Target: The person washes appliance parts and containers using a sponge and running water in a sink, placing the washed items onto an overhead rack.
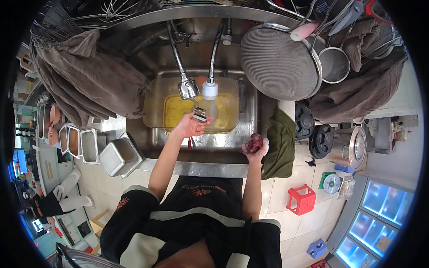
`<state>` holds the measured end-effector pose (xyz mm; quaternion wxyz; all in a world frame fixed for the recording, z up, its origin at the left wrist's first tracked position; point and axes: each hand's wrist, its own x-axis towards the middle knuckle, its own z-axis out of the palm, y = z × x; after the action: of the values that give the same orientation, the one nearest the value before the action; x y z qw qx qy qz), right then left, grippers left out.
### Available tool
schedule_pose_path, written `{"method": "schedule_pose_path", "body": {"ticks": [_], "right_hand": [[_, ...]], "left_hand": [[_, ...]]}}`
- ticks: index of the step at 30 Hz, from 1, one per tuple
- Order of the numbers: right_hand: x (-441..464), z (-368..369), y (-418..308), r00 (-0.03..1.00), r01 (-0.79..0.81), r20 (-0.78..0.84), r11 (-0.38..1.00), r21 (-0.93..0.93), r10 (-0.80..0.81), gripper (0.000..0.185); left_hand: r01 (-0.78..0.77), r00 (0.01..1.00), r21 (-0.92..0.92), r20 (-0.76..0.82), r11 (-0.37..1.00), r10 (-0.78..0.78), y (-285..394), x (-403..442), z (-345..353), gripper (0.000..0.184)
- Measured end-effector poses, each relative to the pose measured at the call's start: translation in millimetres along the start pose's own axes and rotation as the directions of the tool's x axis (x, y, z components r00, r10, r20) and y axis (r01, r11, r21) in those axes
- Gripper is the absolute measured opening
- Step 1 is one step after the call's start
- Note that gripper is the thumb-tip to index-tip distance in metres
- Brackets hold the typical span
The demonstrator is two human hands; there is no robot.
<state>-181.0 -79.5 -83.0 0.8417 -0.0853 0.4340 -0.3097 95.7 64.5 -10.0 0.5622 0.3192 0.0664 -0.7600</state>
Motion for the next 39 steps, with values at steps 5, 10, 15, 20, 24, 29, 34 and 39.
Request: {"method": "schedule_pose_path", "body": {"ticks": [5, 10, 15, 20, 24, 29, 34, 39], "right_hand": [[0.9, -5.5, -1.3, 0.999, -0.005, 0.041, 1.0, 0.017, 0.004, 0.037], [-0.9, -6.9, -3.7, 0.999, 0.028, 0.032, 0.999, 0.029, -0.029, 0.036], [-5.0, -3.6, -6.8, 0.996, 0.088, 0.011, 0.996, 0.031, -0.088, 0.035], [-8.5, 1.9, -12.0, 0.996, 0.075, 0.049, 0.996, 0.039, -0.077, 0.033], [-17.5, 12.9, -16.9, 0.995, 0.099, -0.02, 0.994, 0.051, -0.098, 0.032], [-17.1, 12.2, -21.6, 0.991, 0.133, 0.017, 0.99, 0.049, -0.134, 0.03], [-0.3, -8.4, -17.4, 0.958, 0.002, 0.286, 0.997, 0.072, -0.022, 0.042], [-7.2, 23.3, 0.1, 0.999, 0.026, 0.04, 1.0, 0.017, -0.027, 0.041]], "left_hand": [[-0.021, 0.999, 0.111, -0.037, 0.994, 0.025, 3.6, 5.9, 4.5, 0.048], [-0.071, 0.975, 0.095, -0.205, 0.993, 0.089, 5.0, 19.9, 10.3, 0.027], [-0.336, 0.871, 0.331, -0.247, 0.882, 0.425, 8.1, 20.2, 23.5, 0.018], [-0.426, 0.666, 0.427, -0.45, 0.798, 0.596, 20.6, 60.7, 11.8, 0.019], [-0.554, 0.545, 0.432, -0.459, 0.712, 0.702, 25.8, 82.6, 5.1, 0.023], [-0.638, 0.65, 0.266, -0.317, 0.722, 0.691, 19.2, 48.5, 4.0, 0.023], [-0.108, 0.628, 0.982, -0.052, 0.153, 0.776, 2.1, -21.0, 15.2, 0.009], [-0.158, 0.421, 0.909, 0.415, -0.386, 0.806, 54.9, -122.5, 147.2, 0.023]]}}
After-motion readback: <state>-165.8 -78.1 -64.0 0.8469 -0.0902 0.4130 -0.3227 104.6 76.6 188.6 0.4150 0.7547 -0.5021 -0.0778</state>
